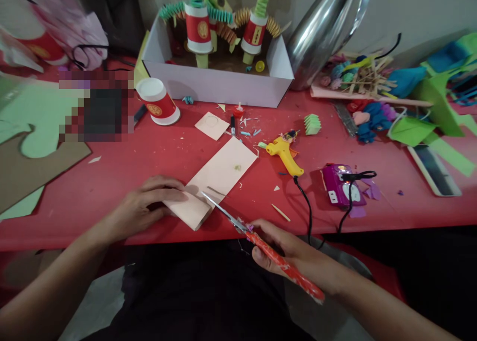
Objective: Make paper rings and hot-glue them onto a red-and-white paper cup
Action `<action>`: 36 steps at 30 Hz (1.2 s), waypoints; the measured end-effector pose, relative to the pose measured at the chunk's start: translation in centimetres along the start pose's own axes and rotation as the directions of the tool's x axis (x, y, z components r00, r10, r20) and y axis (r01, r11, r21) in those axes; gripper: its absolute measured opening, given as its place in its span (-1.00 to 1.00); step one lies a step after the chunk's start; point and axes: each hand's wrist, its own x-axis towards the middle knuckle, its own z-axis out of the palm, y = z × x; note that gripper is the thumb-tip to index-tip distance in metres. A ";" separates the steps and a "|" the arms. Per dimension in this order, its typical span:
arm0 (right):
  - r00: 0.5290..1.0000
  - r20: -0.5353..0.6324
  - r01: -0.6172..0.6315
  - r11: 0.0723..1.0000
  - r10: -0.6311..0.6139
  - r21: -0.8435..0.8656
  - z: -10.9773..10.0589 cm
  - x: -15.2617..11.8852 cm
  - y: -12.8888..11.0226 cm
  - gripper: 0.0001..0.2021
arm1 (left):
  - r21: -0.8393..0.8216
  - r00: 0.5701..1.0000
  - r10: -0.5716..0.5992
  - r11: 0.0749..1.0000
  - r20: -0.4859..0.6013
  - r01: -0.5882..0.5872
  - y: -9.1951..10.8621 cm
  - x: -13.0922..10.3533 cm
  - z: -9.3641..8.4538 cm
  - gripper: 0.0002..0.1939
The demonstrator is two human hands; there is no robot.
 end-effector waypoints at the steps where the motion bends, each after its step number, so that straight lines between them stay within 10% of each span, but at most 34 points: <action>1: 1.000 0.004 -0.003 1.000 0.003 0.006 0.0 0.2 -0.2 -0.62 | 0.000 1.000 0.023 1.000 -0.010 -0.023 0.0 0.0 0.0 -0.71; 36: 0.998 -0.051 0.028 1.000 -0.029 -0.011 1.4 4.3 -2.8 -0.68 | 0.128 0.987 0.140 0.983 -0.077 -0.130 0.2 -0.4 -0.1 -0.53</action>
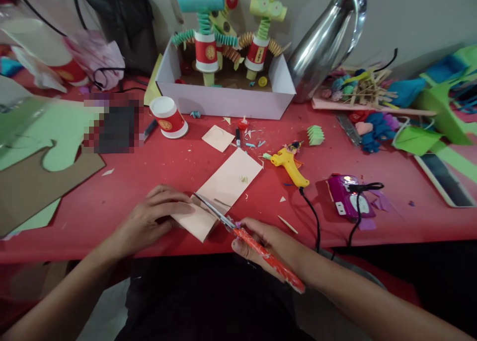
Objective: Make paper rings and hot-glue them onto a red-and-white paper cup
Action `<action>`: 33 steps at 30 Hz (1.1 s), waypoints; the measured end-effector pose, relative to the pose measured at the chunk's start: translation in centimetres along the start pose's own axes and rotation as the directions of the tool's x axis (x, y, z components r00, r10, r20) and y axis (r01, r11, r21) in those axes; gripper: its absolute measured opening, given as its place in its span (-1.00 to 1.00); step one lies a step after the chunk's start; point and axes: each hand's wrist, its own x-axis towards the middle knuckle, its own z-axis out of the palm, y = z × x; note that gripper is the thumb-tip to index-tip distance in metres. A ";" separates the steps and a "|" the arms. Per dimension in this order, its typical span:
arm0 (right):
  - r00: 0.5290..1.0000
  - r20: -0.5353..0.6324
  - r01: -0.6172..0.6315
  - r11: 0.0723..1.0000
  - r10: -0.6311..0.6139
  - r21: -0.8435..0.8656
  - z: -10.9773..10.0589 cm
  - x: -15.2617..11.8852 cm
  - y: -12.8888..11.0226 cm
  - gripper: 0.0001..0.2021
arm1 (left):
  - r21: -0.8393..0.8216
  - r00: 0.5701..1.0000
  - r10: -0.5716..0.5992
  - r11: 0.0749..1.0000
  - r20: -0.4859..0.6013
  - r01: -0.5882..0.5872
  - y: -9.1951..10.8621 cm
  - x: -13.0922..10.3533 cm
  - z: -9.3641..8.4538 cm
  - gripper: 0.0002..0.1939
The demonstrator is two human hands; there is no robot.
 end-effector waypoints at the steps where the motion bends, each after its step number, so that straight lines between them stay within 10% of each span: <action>1: 0.998 -0.056 0.012 0.999 -0.014 -0.035 0.1 0.2 -0.2 -0.70 | 0.026 1.000 -0.017 1.000 -0.002 0.017 0.1 -0.1 -0.1 -0.55; 12: 0.884 -0.428 0.152 0.982 -0.186 -0.112 -0.7 0.2 0.1 -0.71 | 0.355 0.874 -0.306 0.824 -0.378 0.442 -1.4 -0.7 -0.4 -0.68; 20: 0.793 -0.585 0.228 0.973 -0.172 0.022 -0.6 -0.2 4.7 -0.64 | 0.556 0.904 -0.230 0.725 -0.360 0.407 2.2 3.6 0.1 -0.54; 24: 0.729 -0.668 0.330 0.932 -0.151 0.149 -0.1 0.2 5.0 -0.54 | 0.639 0.965 -0.224 0.725 -0.134 0.257 6.0 8.8 2.0 -0.67; 28: 0.678 -0.729 0.398 0.881 -0.094 0.256 0.4 0.5 4.3 -0.50 | 0.695 0.879 -0.476 0.634 0.004 0.340 6.8 13.5 4.0 -0.78; 33: 0.660 -0.751 0.387 0.872 -0.035 0.299 0.2 0.1 4.3 -0.40 | 0.632 0.883 -0.468 0.697 0.043 0.339 6.0 15.3 5.0 -0.88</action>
